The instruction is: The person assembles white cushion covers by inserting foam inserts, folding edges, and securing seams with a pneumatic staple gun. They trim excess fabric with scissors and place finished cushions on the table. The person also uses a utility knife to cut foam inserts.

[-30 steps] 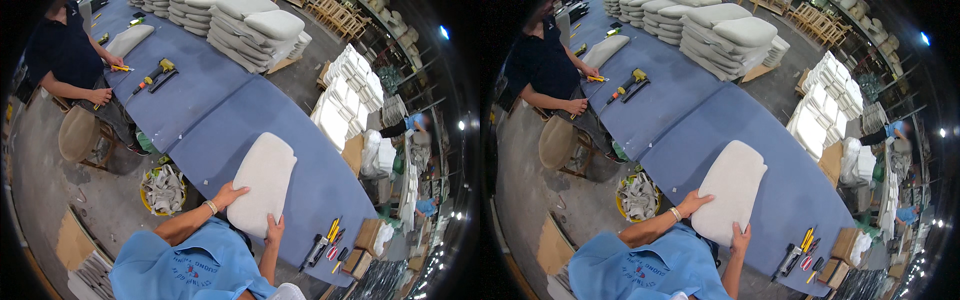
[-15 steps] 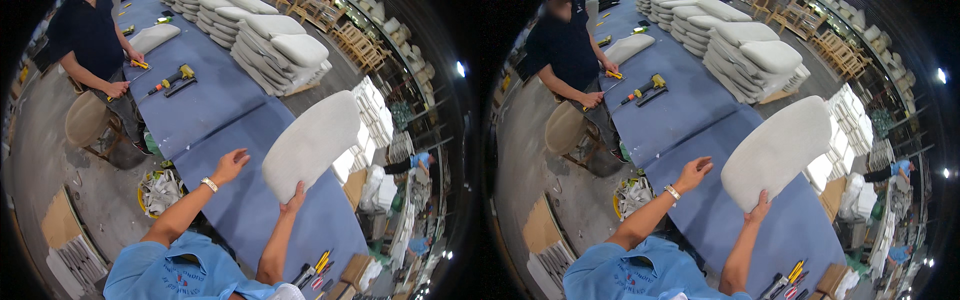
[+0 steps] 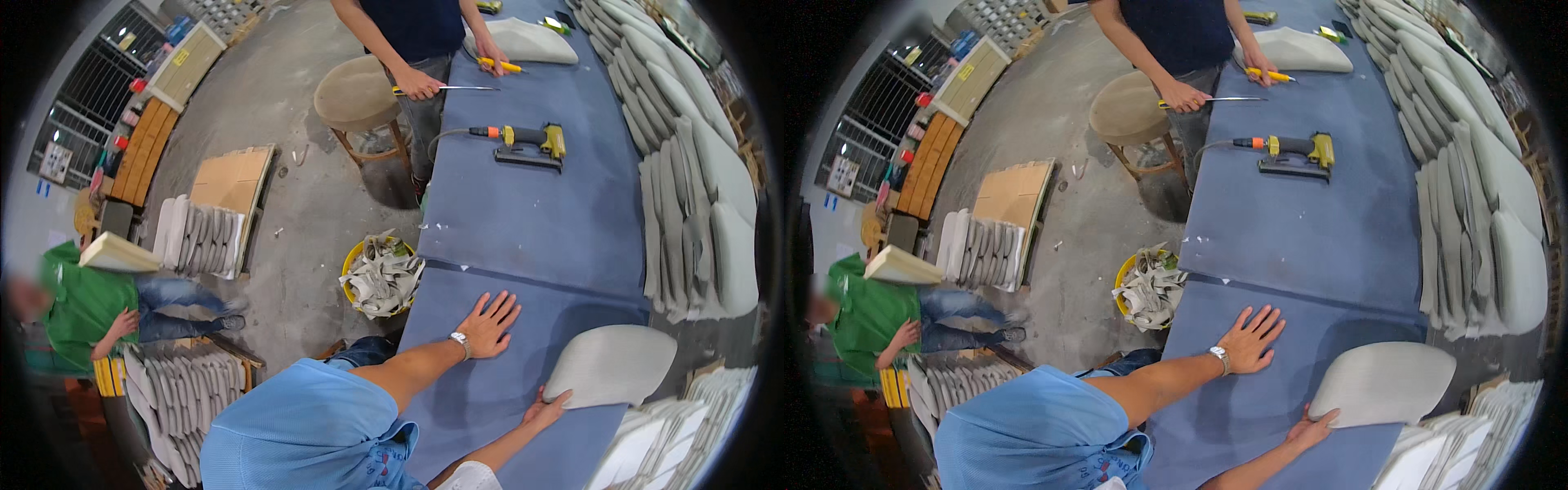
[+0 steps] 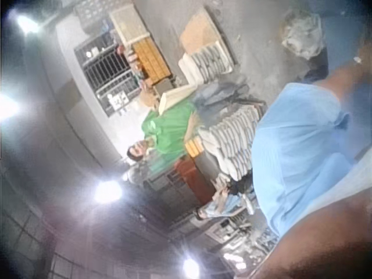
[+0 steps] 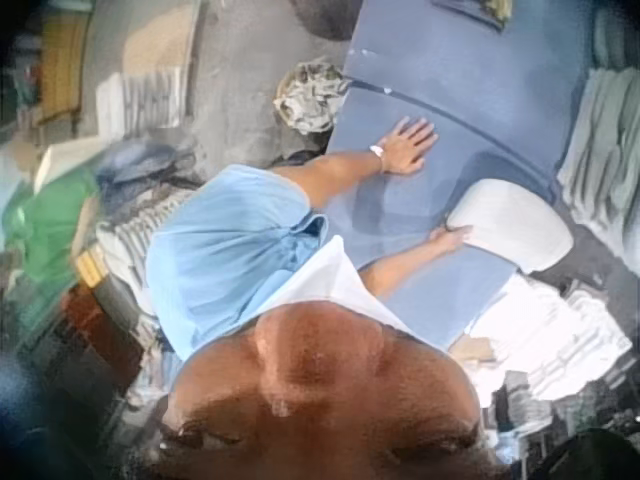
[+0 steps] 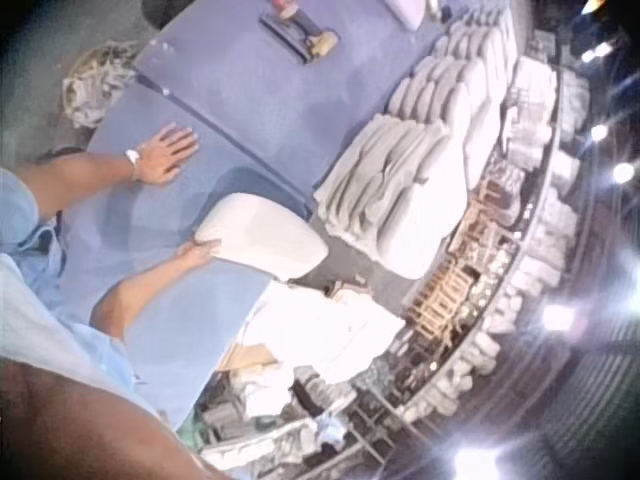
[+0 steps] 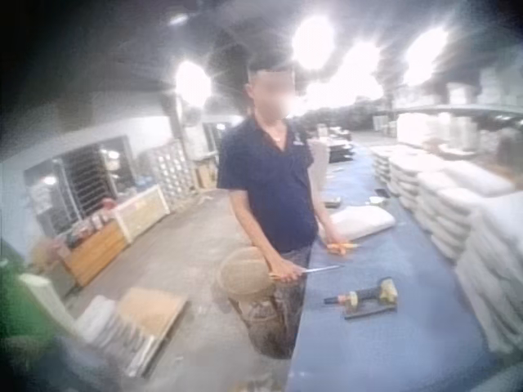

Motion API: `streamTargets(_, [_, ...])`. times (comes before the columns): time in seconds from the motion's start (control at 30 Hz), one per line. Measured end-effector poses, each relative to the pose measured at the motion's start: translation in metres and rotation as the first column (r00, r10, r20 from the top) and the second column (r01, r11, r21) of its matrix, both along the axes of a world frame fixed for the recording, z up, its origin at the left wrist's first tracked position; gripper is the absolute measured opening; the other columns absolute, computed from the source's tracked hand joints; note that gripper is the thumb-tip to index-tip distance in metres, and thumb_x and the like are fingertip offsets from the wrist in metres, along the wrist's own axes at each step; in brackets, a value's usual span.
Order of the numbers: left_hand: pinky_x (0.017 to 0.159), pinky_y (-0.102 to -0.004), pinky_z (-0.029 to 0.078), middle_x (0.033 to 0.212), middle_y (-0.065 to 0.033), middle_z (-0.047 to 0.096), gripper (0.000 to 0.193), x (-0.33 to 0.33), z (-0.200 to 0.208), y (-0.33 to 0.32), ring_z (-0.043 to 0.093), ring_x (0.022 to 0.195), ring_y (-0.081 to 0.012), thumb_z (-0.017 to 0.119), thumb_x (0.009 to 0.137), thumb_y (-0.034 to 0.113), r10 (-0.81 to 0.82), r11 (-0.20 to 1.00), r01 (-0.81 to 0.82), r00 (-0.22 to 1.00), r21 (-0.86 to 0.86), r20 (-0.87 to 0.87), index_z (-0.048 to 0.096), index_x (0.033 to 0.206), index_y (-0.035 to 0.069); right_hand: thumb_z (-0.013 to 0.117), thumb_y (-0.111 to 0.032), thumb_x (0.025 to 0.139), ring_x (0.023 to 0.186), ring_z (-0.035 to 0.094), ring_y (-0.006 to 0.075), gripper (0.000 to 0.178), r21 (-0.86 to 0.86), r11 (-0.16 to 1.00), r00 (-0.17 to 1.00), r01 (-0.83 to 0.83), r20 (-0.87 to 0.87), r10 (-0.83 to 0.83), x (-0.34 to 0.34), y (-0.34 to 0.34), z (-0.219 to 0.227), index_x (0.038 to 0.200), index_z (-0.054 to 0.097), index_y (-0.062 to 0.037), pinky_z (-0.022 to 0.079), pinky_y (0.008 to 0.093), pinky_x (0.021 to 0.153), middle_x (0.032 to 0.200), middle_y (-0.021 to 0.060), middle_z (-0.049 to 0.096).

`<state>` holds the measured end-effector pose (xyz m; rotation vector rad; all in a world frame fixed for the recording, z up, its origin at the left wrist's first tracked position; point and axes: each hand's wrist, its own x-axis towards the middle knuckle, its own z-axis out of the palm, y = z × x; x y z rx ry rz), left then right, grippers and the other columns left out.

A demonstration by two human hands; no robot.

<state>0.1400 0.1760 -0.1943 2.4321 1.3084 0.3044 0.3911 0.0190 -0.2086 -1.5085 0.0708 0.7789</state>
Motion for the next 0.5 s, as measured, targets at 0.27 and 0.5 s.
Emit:
streamTargets(0.27, [0.125,-0.0585,0.016,0.169,-0.0184,0.025,0.072,0.012,0.018,-0.004,0.018,0.158,-0.0345,0.049,0.099,0.041,0.015,1.000,-0.017,0.998,-0.022,-0.060,0.031,0.161,0.009,0.066,-0.041,0.102,0.120,0.059,0.0317,0.067,-0.415,0.833,0.923,-0.366,-0.045,0.383,0.075,-0.022,0.049,0.154,0.041,-0.0076,0.052,0.0448,0.093,0.142,0.0176,0.057])
streamTargets(0.5, [0.126,-0.0585,0.013,0.172,-0.0162,0.017,0.072,0.013,0.022,-0.004,0.011,0.160,-0.0329,0.041,0.102,0.041,-0.001,0.993,-0.015,0.990,-0.114,-0.139,0.023,0.164,0.009,0.061,-0.044,0.103,0.102,0.068,0.0318,0.049,-0.514,0.837,0.015,0.187,0.854,0.521,0.202,0.085,0.198,0.122,0.064,0.0019,0.058,0.0411,0.087,0.112,0.0159,0.071])
